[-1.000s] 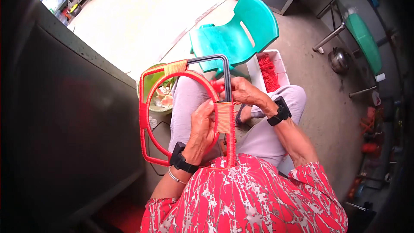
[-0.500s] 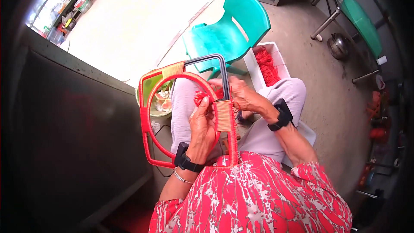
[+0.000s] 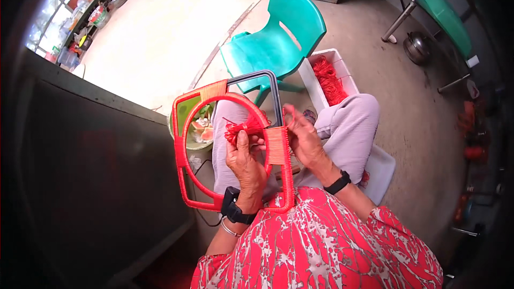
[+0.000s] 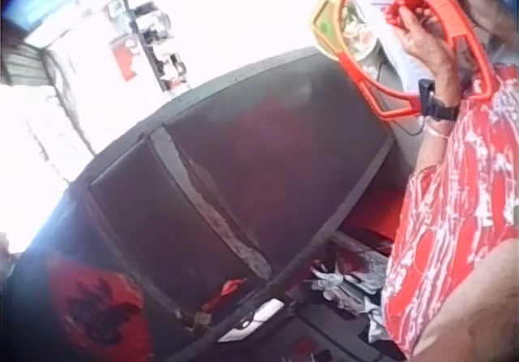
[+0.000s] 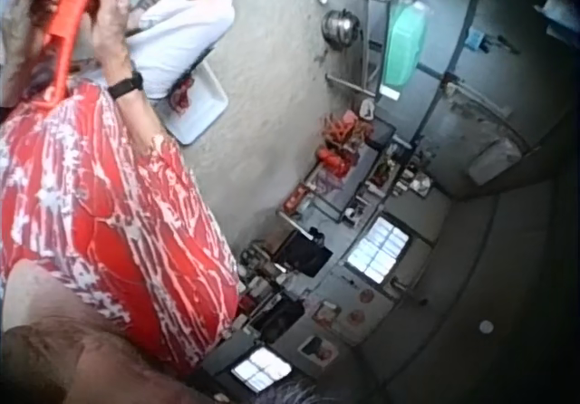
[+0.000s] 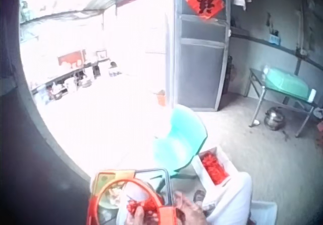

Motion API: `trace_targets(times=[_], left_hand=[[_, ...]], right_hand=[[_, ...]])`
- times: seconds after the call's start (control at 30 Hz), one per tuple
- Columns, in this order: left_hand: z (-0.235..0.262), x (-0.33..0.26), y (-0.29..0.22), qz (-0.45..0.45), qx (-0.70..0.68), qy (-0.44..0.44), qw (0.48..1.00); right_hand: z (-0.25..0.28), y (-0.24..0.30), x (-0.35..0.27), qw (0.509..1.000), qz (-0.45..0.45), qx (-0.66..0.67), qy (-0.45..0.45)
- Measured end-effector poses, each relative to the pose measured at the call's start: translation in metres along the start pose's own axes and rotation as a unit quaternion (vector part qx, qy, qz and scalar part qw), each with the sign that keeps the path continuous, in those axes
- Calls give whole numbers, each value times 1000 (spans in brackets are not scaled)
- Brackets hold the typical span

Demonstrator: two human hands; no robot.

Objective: Wrapping a red plastic strap around a furniture frame to create a woven surface.

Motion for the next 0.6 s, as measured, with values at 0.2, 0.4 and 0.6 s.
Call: trace_targets(times=[0.2,0.4,0.6], left_hand=[[-3,0,-3,-49,39,26,998],[-2,0,0,-50,57,53,996],[-15,-5,-9,-26,-46,76,996]], right_hand=[[-35,72,-11,964,192,-152,99],[-129,65,-33,641,372,-652,160],[-128,51,-18,586,373,-692,197]])
Point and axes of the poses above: each hand's wrist, its own x-axis towards the middle knuckle, its own z-axis out of the back of the hand, y = z × x, the point moved 7 cm from there along x, towards the middle knuckle, and after that the axes turned 14 degrees about -z, right-handed, at the moved point
